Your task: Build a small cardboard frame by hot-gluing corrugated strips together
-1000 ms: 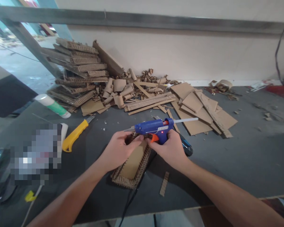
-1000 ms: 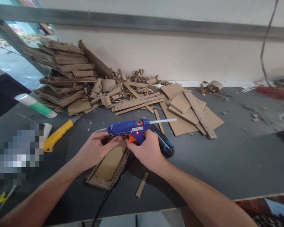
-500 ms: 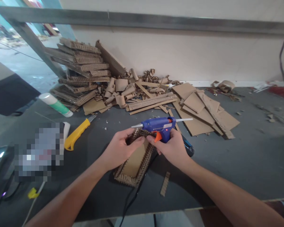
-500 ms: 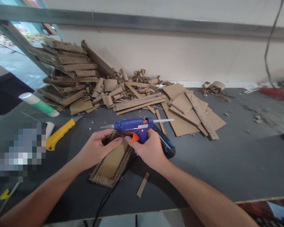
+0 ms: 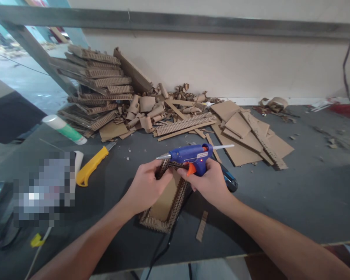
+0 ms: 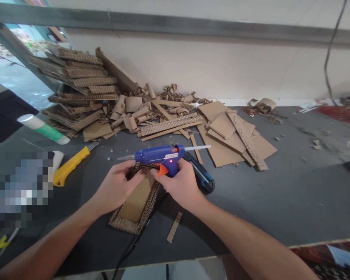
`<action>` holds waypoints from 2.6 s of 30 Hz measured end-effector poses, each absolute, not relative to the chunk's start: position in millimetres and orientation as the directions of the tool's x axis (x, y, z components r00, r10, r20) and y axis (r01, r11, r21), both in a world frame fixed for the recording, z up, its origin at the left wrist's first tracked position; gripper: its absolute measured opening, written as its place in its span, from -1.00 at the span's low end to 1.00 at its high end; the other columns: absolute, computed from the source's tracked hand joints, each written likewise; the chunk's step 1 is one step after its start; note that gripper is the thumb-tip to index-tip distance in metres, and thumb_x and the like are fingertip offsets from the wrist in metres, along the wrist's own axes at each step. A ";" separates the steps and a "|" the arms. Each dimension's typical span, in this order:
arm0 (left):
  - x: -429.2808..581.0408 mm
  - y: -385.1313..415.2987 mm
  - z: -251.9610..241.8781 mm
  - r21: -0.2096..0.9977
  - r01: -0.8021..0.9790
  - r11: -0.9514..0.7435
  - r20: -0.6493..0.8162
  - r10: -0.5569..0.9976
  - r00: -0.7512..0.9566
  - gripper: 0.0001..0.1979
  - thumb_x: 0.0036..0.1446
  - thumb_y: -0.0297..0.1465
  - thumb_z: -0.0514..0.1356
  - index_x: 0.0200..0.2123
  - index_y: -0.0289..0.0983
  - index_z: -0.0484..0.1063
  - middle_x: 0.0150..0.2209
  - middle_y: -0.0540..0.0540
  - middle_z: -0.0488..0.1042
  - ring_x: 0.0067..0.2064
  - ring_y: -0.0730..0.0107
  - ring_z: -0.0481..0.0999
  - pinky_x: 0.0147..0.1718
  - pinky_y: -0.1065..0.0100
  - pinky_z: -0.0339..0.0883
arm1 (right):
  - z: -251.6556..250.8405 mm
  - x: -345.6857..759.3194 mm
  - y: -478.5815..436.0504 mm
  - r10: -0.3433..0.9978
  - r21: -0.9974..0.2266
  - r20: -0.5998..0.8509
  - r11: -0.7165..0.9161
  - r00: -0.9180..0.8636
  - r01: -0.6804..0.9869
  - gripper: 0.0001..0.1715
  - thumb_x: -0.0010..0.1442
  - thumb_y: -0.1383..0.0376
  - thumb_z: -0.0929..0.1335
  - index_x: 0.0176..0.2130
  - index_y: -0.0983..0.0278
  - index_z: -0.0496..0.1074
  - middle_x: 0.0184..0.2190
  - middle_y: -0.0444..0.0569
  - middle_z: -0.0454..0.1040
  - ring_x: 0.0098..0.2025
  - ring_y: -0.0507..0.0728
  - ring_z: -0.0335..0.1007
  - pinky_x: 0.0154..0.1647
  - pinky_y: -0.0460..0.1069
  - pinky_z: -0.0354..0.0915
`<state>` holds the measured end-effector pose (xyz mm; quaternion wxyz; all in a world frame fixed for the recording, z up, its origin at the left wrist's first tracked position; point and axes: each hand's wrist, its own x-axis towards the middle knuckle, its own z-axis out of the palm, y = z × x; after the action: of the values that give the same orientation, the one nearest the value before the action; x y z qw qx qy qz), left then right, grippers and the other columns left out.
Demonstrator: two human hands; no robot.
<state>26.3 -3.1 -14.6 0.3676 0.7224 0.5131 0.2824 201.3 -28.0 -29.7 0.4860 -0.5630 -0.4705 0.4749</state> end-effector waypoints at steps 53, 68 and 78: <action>10.2 20.3 -33.0 0.973 0.229 -0.028 0.027 1.000 0.011 -0.56 0.09 0.02 0.27 -0.39 -0.28 0.46 -0.50 -0.01 0.43 -0.45 0.38 0.38 -0.49 0.42 0.22 | -43.3 227.1 -5.2 0.926 -0.999 0.011 0.027 0.377 -0.039 -0.60 -0.05 0.16 0.54 -0.25 0.34 0.50 -0.67 -0.20 0.41 -0.73 -0.03 0.21 -0.69 -0.08 0.23; -2.3 31.1 -24.1 0.987 -0.114 0.112 -0.134 0.968 -0.210 -0.51 -0.05 0.03 0.37 -0.31 -0.28 0.49 -0.49 -0.01 0.51 -0.47 0.35 0.49 -0.49 0.41 0.35 | -41.8 234.3 4.7 0.912 -0.992 -0.073 -0.024 0.403 -0.127 -0.75 -0.27 0.29 0.54 -0.58 0.27 0.42 -0.55 -0.05 0.55 -0.58 0.08 0.44 -0.61 -0.07 0.30; -13.9 43.3 -9.3 0.896 -0.352 0.272 -0.401 0.836 -0.375 -0.71 0.12 -0.15 0.29 -0.27 -0.27 0.50 -0.41 -0.06 0.59 -0.34 0.25 0.62 -0.34 0.32 0.53 | -52.0 244.7 11.1 0.910 -0.991 -0.057 0.000 0.412 -0.137 -0.64 -0.04 0.09 0.54 -0.37 0.30 0.48 -0.50 -0.06 0.57 -0.71 -0.05 0.19 -0.65 -0.06 0.23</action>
<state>-13.9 43.3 -9.3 0.5217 0.2006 0.6032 0.5690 244.7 11.1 -52.0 0.6197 -0.5672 -0.3406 0.4221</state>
